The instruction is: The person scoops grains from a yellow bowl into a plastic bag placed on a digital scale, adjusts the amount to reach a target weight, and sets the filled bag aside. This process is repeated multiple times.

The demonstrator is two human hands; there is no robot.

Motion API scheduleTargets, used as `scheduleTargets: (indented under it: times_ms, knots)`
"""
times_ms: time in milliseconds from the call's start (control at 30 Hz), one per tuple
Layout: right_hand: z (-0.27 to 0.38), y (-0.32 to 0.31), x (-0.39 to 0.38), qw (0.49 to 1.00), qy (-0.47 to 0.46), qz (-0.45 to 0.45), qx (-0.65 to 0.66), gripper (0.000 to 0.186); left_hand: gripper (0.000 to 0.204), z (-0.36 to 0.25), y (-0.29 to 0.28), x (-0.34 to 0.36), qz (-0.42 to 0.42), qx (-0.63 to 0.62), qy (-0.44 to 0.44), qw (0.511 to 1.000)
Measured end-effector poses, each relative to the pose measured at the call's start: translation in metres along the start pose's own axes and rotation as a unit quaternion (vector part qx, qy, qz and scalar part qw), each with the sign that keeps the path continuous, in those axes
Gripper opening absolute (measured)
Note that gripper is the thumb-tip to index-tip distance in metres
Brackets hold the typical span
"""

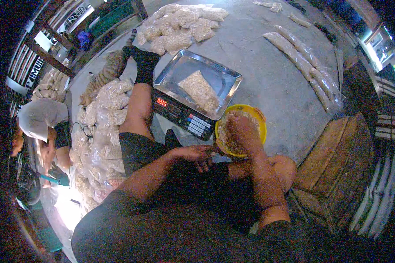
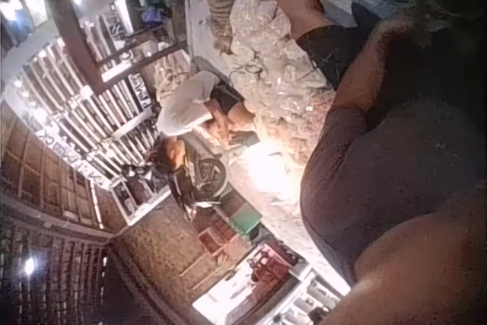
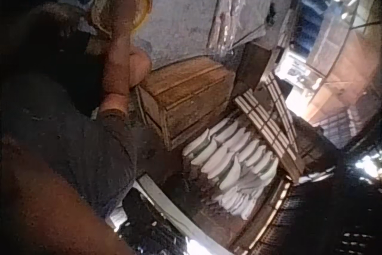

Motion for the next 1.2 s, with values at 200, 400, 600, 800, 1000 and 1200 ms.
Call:
scheduleTargets:
  times_ms: [200, 400, 600, 800, 1000, 1200]
  knots:
    - [0.016, -0.111, -0.02, 0.977, 0.039, -0.178, 0.112, 0.023, 0.058, 0.016, -0.003, 0.01, 0.016, -0.027, -0.024, 0.999]
    - [-0.022, -0.063, -0.011, 0.989, 0.083, -0.114, 0.049, 0.02, 0.059, 0.006, -0.006, 0.004, 0.004, -0.038, -0.015, 0.999]
    - [-0.025, -0.079, -0.013, 0.977, 0.088, -0.134, 0.141, 0.023, 0.063, 0.002, -0.004, -0.001, 0.022, -0.04, -0.007, 0.999]
    - [-0.052, -0.072, -0.018, 0.978, 0.136, -0.086, 0.13, 0.028, 0.065, -0.009, -0.001, -0.01, -0.004, -0.012, -0.012, 1.0]
    - [-0.059, -0.067, -0.015, 0.964, 0.123, -0.102, 0.213, 0.028, 0.062, -0.003, -0.004, -0.006, -0.027, -0.024, -0.032, 0.999]
    - [-0.017, -0.057, -0.004, 0.967, 0.002, -0.122, 0.223, 0.024, 0.061, -0.011, 0.002, -0.011, -0.03, 0.014, -0.014, 0.999]
Point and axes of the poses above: each hand's wrist, its own x-axis towards the middle knuckle, its own y-axis out of the palm, z = x × y, the point moved 10 cm from there along x, towards the middle knuckle, and after that the axes turned 9 degrees about -z, right-handed, at the moved point
